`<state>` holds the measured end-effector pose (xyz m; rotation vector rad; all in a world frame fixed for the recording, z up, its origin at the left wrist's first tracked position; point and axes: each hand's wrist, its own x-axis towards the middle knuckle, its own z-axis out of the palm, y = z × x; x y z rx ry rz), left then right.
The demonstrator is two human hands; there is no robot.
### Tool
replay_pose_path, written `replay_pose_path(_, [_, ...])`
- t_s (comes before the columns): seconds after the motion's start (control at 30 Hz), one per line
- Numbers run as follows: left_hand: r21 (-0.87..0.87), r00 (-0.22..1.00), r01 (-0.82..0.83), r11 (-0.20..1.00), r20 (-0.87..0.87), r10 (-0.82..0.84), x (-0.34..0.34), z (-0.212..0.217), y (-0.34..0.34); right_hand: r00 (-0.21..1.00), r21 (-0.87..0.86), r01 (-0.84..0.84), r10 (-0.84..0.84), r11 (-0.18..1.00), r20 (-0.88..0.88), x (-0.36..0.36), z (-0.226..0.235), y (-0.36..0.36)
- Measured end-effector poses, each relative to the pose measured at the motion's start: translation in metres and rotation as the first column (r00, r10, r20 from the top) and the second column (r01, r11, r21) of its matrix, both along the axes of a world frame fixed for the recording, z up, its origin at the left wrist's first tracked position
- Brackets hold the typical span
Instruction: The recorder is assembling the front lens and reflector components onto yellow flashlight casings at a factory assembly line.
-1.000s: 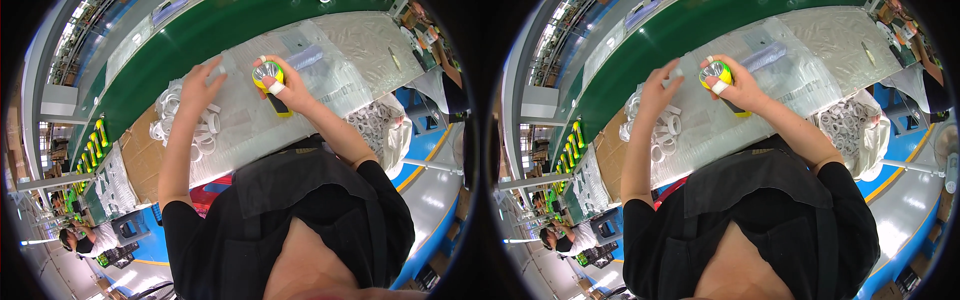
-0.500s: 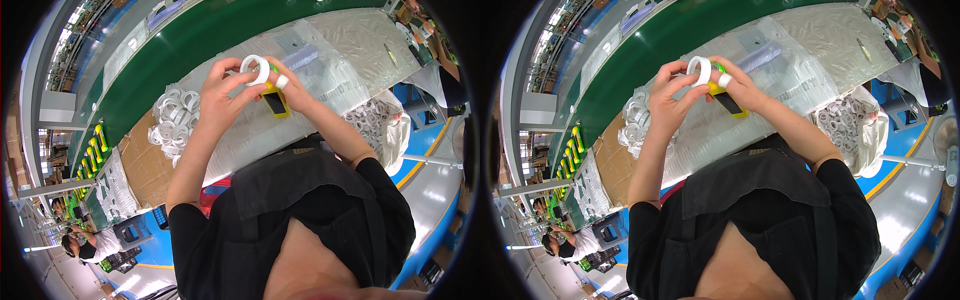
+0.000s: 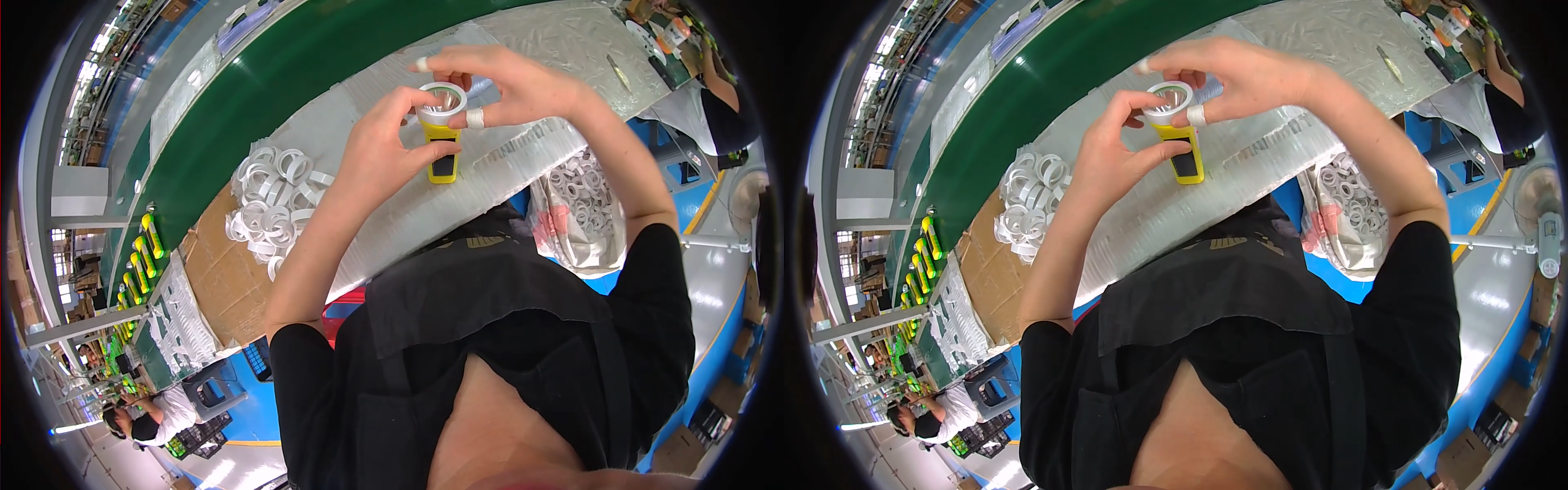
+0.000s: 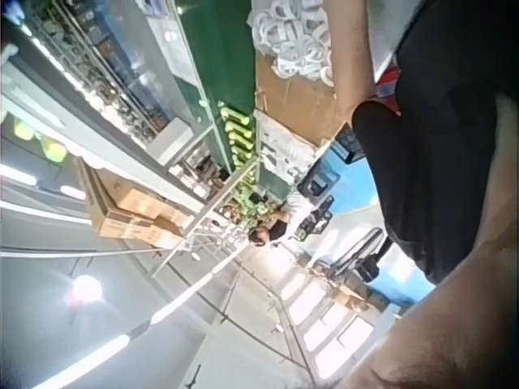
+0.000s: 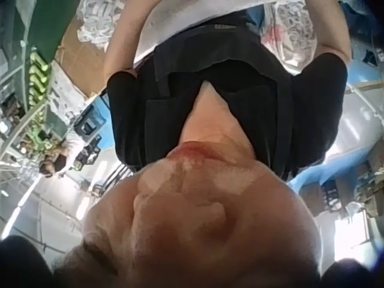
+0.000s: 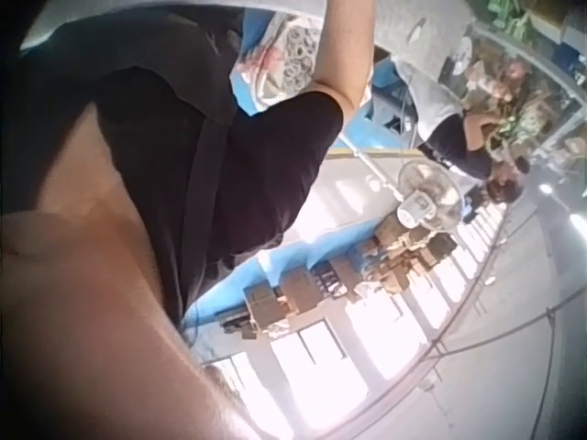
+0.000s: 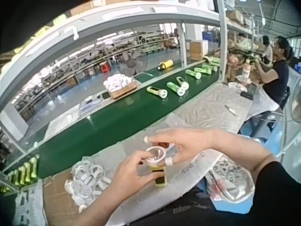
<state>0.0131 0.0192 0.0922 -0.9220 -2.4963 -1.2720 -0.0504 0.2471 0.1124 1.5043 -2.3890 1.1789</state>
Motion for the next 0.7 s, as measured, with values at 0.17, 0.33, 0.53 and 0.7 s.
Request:
replay_pose_path(0.17, [0.049, 1.000, 0.008, 0.999, 0.000, -0.008, -0.003, -0.009, 0.009, 0.989, 0.401, -0.133, 0.148, 0.906, -0.008, 0.005, 0.040, -0.009])
replay_pose_path(0.33, [0.112, 0.999, 0.052, 0.992, -0.017, -0.051, -0.003, -0.012, 0.009, 0.993, 0.526, -0.120, 0.099, 0.842, 0.067, 0.007, 0.054, -0.021])
replay_pose_path(0.53, [0.103, 0.997, 0.073, 0.992, -0.009, -0.072, -0.008, -0.015, 0.009, 0.999, 0.497, -0.031, 0.042, 0.867, -0.013, 0.009, 0.046, -0.021])
replay_pose_path(0.7, [0.097, 0.996, 0.047, 0.994, -0.074, -0.040, -0.013, -0.021, 0.011, 0.994, 0.454, 0.112, -0.101, 0.884, -0.050, 0.014, 0.029, -0.022])
